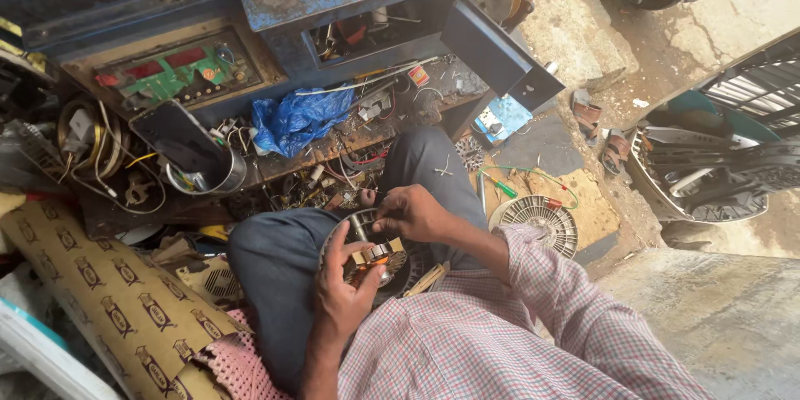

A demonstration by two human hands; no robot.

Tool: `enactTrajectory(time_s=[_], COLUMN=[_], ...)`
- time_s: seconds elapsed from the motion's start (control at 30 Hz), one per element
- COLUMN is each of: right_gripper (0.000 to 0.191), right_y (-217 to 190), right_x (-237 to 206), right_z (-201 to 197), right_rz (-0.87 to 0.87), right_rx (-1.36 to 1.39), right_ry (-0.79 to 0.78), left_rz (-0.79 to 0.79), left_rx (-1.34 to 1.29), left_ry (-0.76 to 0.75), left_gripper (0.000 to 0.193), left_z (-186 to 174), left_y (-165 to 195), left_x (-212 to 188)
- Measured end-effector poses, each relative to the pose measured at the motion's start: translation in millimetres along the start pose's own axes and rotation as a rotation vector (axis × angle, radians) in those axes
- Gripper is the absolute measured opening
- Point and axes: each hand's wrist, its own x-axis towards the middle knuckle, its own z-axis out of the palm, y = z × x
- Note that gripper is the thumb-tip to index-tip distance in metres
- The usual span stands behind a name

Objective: The person sits on the ground with a fan motor on their lap and hand-winds copper wire around the motor stator, rotating the motor and guiding the wire turn by turn. They reposition the motor and adjust the wound coils as they work.

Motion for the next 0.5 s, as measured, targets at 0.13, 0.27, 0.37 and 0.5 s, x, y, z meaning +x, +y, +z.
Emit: enactTrajectory(time_s=[0.13,0.27,0.37,0.5], right_gripper=[0.018,0.016,0.017,0.017], right_y=[-4.5,-6.3,-10.1,-18.0], right_x=[-4.6,-7.1,-7.0,-4.4], right_z=[5.1,16.6,21.0,16.1], right_rz=[0.049,0.119,0.163,0.158], right_rx=[-0.032,-0.166,-0.127,-0.082], right_ry=[0.062,0.096,0.093,0.153], left_rz=[-0.12,-0.061,-0.136,-0.074], left_rx=[-0.185,-0.181,-0.126,-0.068], left_ry=[-0.119,-0.098,-0.096,-0.1], left_gripper=[0.088,0.081,0.076,0.079], left_z=[0.0,3.1,4.1,1.6], left_y=[-9.2,-13.2,-10.8,-7.4], left_x=[9.8,7.5,5.3,6.7])
